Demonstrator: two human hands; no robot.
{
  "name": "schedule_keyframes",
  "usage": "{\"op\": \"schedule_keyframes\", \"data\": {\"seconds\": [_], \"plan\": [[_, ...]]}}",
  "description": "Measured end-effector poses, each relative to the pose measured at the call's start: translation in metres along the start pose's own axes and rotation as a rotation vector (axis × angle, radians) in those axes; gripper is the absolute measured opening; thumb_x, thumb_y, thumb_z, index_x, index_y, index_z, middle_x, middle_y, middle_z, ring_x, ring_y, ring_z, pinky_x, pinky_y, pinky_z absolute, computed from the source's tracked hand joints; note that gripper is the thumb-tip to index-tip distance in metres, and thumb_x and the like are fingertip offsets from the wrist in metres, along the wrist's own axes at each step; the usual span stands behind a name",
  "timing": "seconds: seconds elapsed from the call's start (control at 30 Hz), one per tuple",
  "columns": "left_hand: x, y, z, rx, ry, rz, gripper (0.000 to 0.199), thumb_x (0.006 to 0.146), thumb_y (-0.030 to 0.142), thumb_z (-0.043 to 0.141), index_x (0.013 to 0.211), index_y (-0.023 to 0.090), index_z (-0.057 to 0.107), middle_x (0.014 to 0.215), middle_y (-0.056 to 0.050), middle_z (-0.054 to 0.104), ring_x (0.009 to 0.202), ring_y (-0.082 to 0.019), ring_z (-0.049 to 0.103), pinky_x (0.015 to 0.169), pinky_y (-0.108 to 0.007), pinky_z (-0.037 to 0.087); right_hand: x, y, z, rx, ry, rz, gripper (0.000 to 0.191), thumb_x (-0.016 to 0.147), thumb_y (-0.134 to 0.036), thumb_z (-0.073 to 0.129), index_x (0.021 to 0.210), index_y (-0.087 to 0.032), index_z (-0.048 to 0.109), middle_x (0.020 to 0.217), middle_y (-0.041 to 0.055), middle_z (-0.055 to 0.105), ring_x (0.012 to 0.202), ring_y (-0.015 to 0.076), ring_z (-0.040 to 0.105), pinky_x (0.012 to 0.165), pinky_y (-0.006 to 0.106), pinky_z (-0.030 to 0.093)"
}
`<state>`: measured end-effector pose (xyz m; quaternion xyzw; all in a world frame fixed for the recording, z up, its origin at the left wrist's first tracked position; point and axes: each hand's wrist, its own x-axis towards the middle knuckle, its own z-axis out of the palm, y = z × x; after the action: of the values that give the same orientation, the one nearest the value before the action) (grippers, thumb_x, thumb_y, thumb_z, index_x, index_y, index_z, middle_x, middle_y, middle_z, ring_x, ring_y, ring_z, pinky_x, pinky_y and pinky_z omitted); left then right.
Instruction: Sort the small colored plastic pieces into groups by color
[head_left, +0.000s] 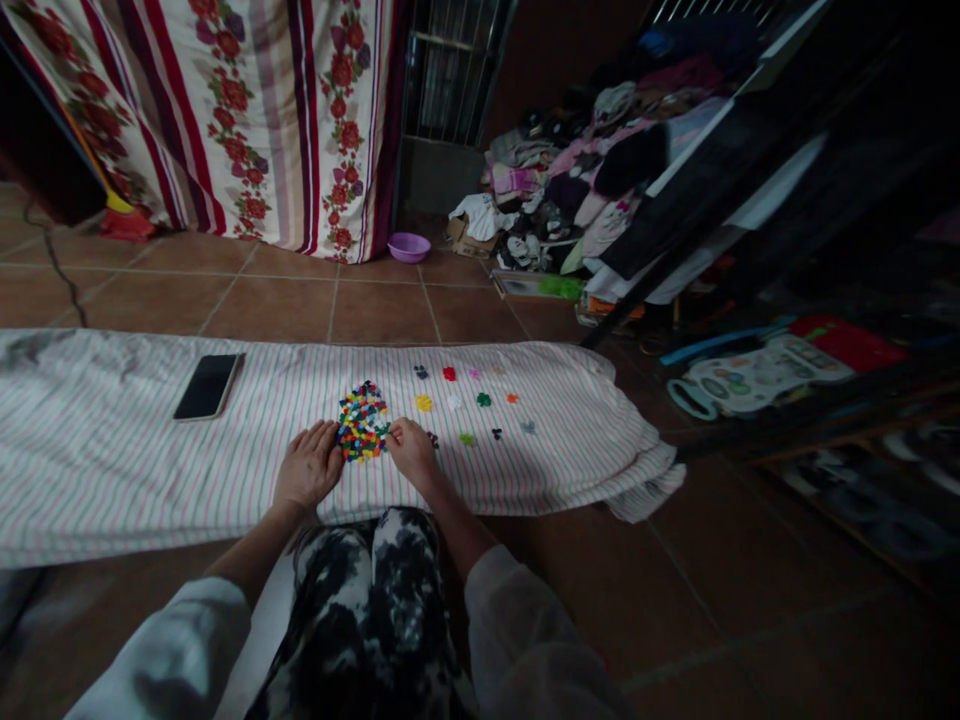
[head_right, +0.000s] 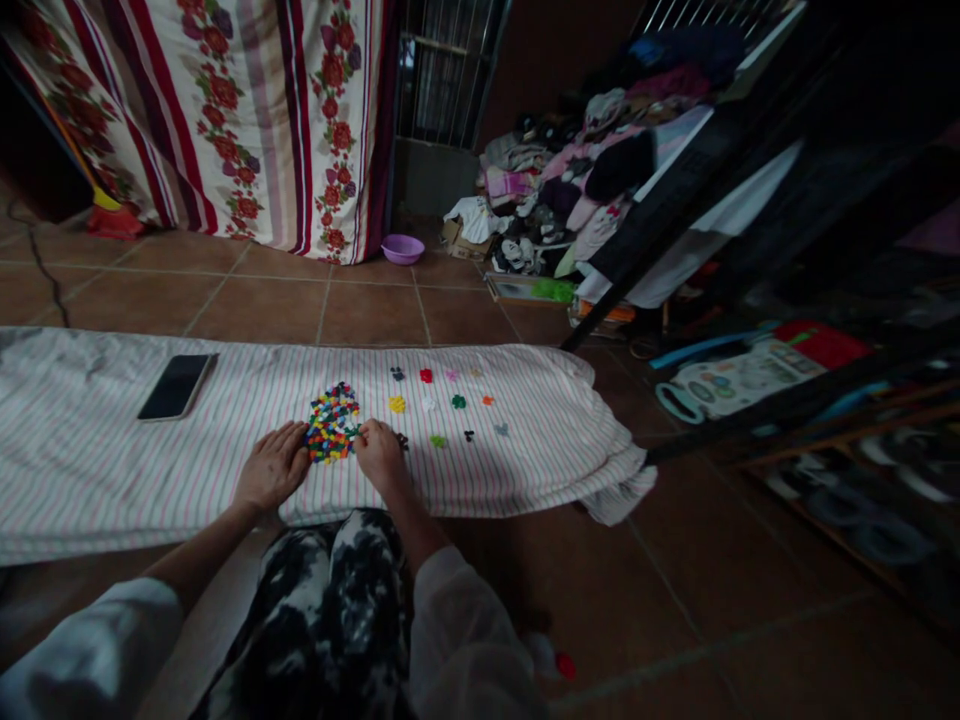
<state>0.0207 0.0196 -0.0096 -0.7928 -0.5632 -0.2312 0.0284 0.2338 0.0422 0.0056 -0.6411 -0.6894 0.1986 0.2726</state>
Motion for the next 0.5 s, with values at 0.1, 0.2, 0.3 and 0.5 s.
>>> {"op": "schedule_keyframes", "data": {"seconds": [0.1, 0.2, 0.3, 0.5], "plan": [[0.000, 0.000, 0.000, 0.006, -0.002, 0.001, 0.047, 0.090, 0.036, 0.033, 0.128, 0.014, 0.052, 0.131, -0.013, 0.060, 0.128, -0.026, 0.049, 0.105, -0.046, 0.038, -0.002, -0.002, 0.000, 0.042, 0.018, 0.047, 0.012, 0.083, -0.019, 0.053, 0.093, -0.020, 0.059, 0.088, 0.0021, 0.067, 0.081, 0.0147, 0.061, 0.077, 0.025, 0.043], [-0.001, 0.000, 0.000, 0.001, -0.007, 0.005, 0.047, 0.090, 0.036, 0.033, 0.129, 0.015, 0.051, 0.132, -0.013, 0.059, 0.128, -0.027, 0.048, 0.105, -0.047, 0.037, -0.003, -0.003, -0.001, 0.066, 0.036, 0.071, 0.014, 0.083, -0.019, 0.051, 0.094, -0.021, 0.059, 0.089, 0.0021, 0.068, 0.080, 0.0147, 0.062, 0.076, 0.025, 0.044], [-0.001, -0.002, 0.001, 0.000, -0.004, 0.013, 0.048, 0.090, 0.037, 0.033, 0.129, 0.015, 0.051, 0.131, -0.013, 0.059, 0.128, -0.027, 0.049, 0.105, -0.047, 0.037, -0.005, -0.003, -0.003, 0.053, 0.063, 0.072, 0.016, 0.083, -0.018, 0.050, 0.095, -0.022, 0.059, 0.090, 0.0018, 0.069, 0.081, 0.0146, 0.063, 0.076, 0.025, 0.045], [-0.001, -0.003, 0.002, 0.011, -0.001, 0.021, 0.048, 0.091, 0.038, 0.032, 0.128, 0.014, 0.051, 0.129, -0.014, 0.060, 0.127, -0.027, 0.049, 0.104, -0.046, 0.038, -0.009, -0.005, -0.013, 0.027, 0.097, 0.043, 0.020, 0.084, -0.018, 0.048, 0.098, -0.024, 0.060, 0.091, 0.0006, 0.068, 0.086, 0.0149, 0.062, 0.081, 0.024, 0.044]]}}
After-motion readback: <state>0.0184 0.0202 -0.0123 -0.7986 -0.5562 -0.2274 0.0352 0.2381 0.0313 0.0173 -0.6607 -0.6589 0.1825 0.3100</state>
